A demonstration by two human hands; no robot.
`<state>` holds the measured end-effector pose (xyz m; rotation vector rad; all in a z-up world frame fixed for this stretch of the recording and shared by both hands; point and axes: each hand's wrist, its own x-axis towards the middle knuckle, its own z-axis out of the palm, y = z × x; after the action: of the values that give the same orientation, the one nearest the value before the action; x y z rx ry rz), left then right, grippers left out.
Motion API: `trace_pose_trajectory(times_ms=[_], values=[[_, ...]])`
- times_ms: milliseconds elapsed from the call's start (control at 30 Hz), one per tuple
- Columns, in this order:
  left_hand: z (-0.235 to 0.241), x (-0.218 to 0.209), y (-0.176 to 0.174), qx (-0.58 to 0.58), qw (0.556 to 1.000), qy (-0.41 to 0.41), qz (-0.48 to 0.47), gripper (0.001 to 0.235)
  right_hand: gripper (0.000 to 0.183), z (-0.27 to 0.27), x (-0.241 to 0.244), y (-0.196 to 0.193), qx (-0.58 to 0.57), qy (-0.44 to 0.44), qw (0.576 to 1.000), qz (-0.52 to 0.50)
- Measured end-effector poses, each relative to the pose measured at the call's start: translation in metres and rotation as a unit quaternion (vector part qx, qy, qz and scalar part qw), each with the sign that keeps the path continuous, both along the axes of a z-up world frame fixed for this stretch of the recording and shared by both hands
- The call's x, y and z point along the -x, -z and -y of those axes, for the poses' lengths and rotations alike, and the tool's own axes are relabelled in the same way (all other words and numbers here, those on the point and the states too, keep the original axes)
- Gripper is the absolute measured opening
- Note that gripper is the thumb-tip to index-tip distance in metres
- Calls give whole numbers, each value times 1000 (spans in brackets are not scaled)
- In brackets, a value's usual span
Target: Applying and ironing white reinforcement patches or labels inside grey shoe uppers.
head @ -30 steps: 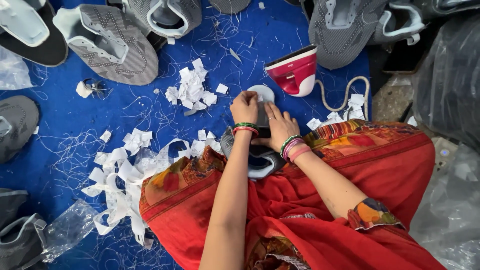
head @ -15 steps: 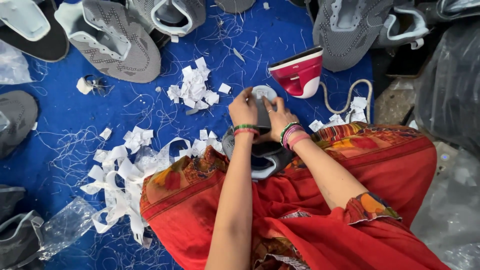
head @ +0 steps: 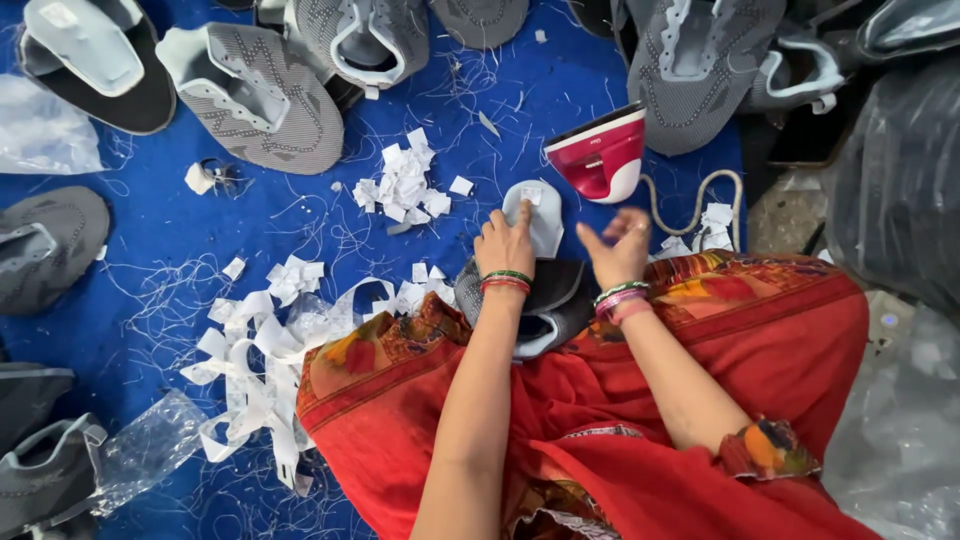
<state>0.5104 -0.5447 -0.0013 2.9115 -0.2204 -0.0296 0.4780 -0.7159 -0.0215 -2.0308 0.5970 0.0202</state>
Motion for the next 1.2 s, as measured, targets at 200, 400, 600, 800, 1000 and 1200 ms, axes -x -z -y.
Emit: trace_pose_trajectory(times_ms=[200,400,600,800,1000,1200], values=[[-3,6,4,30,999,6,17,59,66,47,-57,-46,174,-35,945,275],[-3,10,13,66,997,-4,33,57,66,9,-70,-153,322,-222,915,100],[0,7,20,47,998,-6,38,52,68,-21,-80,-102,449,-345,823,-49],[28,54,-74,-46,981,33,-186,71,68,-23,-98,-101,491,-363,790,-52],[22,79,-81,-27,977,28,-210,88,67,-44,-88,-132,501,-331,798,-43],[24,61,-103,-54,967,54,-243,102,68,-52,-85,-122,480,-386,779,-117]])
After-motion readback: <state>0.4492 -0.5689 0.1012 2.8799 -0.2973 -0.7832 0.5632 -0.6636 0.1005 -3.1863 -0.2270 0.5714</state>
